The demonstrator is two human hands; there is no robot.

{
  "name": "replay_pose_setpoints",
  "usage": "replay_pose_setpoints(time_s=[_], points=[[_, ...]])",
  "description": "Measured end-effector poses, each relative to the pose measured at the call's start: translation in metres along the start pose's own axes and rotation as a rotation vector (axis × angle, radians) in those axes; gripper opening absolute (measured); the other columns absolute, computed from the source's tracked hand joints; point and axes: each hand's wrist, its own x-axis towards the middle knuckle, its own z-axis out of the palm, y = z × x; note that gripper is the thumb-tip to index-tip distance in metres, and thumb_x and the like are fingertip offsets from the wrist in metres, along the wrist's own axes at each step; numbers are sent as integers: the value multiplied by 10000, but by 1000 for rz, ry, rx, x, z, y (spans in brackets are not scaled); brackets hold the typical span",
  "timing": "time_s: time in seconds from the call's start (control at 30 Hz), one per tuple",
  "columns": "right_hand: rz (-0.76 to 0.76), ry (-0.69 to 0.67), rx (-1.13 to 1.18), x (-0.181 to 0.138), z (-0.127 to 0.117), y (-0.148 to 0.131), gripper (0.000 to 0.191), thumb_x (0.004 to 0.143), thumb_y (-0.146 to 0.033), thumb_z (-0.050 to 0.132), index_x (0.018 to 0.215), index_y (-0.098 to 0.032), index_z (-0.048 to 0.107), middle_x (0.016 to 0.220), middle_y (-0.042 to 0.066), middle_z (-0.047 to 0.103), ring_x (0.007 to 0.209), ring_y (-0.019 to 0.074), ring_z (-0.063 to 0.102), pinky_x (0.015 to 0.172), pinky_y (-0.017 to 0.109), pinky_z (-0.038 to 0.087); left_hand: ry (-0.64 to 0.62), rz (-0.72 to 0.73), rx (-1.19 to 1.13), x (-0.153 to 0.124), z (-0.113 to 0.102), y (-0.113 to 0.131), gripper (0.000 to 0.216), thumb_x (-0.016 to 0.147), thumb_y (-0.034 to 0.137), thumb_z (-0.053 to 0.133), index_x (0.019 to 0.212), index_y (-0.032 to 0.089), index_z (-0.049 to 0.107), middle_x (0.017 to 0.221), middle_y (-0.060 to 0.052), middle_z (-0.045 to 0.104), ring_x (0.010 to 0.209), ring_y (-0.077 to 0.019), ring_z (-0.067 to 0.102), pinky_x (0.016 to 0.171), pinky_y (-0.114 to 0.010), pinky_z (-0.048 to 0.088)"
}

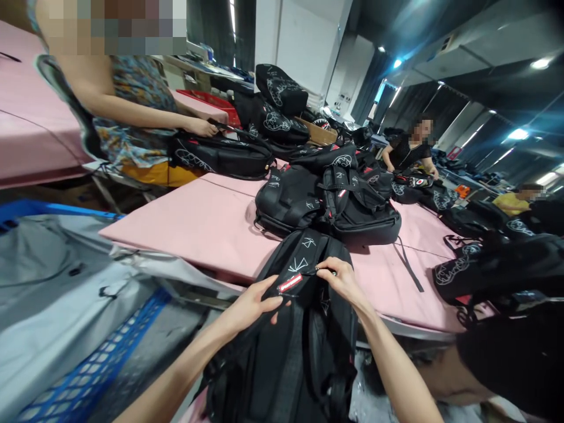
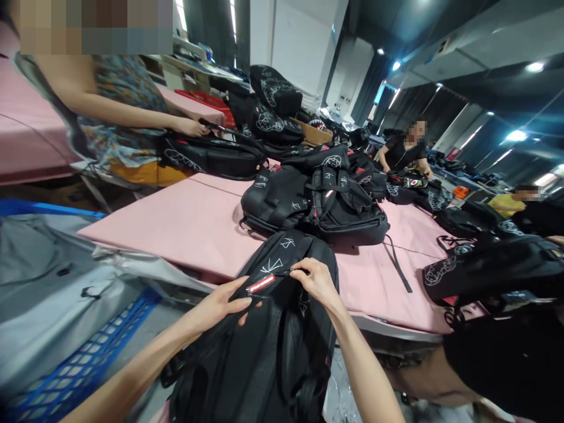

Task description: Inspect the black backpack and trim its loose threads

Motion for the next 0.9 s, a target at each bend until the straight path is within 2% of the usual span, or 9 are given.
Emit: replay_pose_setpoints(time_s=[0.23, 0.47, 0.9], points=[[-81, -31, -74, 8, -6, -4, 119, 811, -270, 587, 825, -210, 689, 795, 7, 676, 754, 142, 586, 693, 261, 413, -34, 1, 35, 6, -8, -4, 339, 723, 261, 553, 1041, 146, 524, 813, -14, 629, 503, -90, 508, 533, -238, 405], [-187, -100, -133, 17, -7, -9, 119, 815, -274, 593, 825, -214, 695, 790, 8, 678, 755, 145, 576, 717, 273, 409, -71, 17, 59, 7, -12, -5, 347, 712, 285, 568, 1022, 132, 535, 796, -19, 626, 501, -93, 507, 532, -239, 399], [-189, -84, -89, 24, -13, -6, 138, 810, -302, 598, 825, -213, 702, 793, 13, 680, 768, 149, 587, 733, 280, 431, -77, 4, 3, 6, -13, -5, 291, 725, 316, 587, 952, 141, 536, 808, -28, 620, 518, -89, 498, 515, -224, 395]])
